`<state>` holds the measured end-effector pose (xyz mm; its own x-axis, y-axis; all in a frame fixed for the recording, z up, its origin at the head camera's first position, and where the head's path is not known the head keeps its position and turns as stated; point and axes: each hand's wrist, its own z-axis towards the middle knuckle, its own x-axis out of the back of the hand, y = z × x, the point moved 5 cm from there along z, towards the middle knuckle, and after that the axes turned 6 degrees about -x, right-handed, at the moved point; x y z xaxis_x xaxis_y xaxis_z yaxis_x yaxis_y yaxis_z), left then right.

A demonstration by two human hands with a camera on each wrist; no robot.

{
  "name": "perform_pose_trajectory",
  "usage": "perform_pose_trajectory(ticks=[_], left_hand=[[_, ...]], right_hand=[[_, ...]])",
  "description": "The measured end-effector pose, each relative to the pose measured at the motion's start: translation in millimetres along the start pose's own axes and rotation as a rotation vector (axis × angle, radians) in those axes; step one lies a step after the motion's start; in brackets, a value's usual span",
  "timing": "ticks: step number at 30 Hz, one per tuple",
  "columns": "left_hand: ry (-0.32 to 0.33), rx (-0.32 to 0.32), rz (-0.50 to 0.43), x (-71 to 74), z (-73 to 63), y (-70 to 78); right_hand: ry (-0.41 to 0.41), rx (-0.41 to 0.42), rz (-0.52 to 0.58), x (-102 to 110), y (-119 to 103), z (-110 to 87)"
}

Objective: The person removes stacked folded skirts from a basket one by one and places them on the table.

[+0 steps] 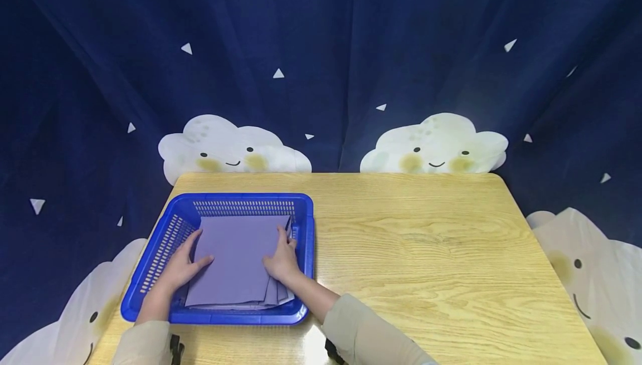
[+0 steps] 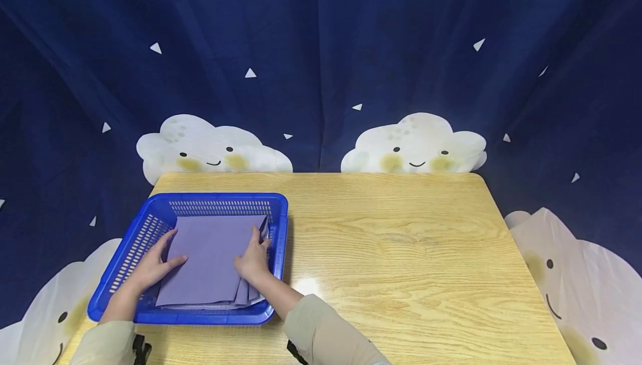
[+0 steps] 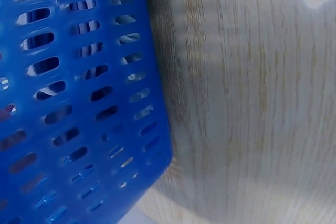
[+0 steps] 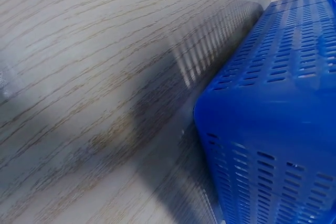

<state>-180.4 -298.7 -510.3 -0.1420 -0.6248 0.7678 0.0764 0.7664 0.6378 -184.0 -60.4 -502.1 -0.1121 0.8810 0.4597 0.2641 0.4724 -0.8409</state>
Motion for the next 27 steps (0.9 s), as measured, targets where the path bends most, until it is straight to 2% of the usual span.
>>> perform_pose_trajectory(ticks=[4, 9, 14, 20, 27], left_hand=[[0.006, -0.006, -0.011, 0.3, 0.2, 0.0], [0.016, -0.003, -0.067, 1.3, 0.5, -1.7], [-0.008, 0.022, -0.172, 3.0, -1.6, -2.5], [-0.037, 0.041, -0.29, 5.5, -4.2, -1.1], [-0.032, 0.033, -0.312, 6.9, -4.4, 0.3]], right_hand=[[-0.007, -0.004, -0.031, -0.7, 0.1, -0.7], [-0.039, -0.003, -0.056, -2.0, -0.1, -2.0], [-0.071, 0.003, -0.068, -3.9, 0.3, -2.9], [-0.06, 0.02, -0.091, -4.7, 0.2, -3.0], [-0.052, 0.031, -0.089, -3.0, -1.2, -4.0]])
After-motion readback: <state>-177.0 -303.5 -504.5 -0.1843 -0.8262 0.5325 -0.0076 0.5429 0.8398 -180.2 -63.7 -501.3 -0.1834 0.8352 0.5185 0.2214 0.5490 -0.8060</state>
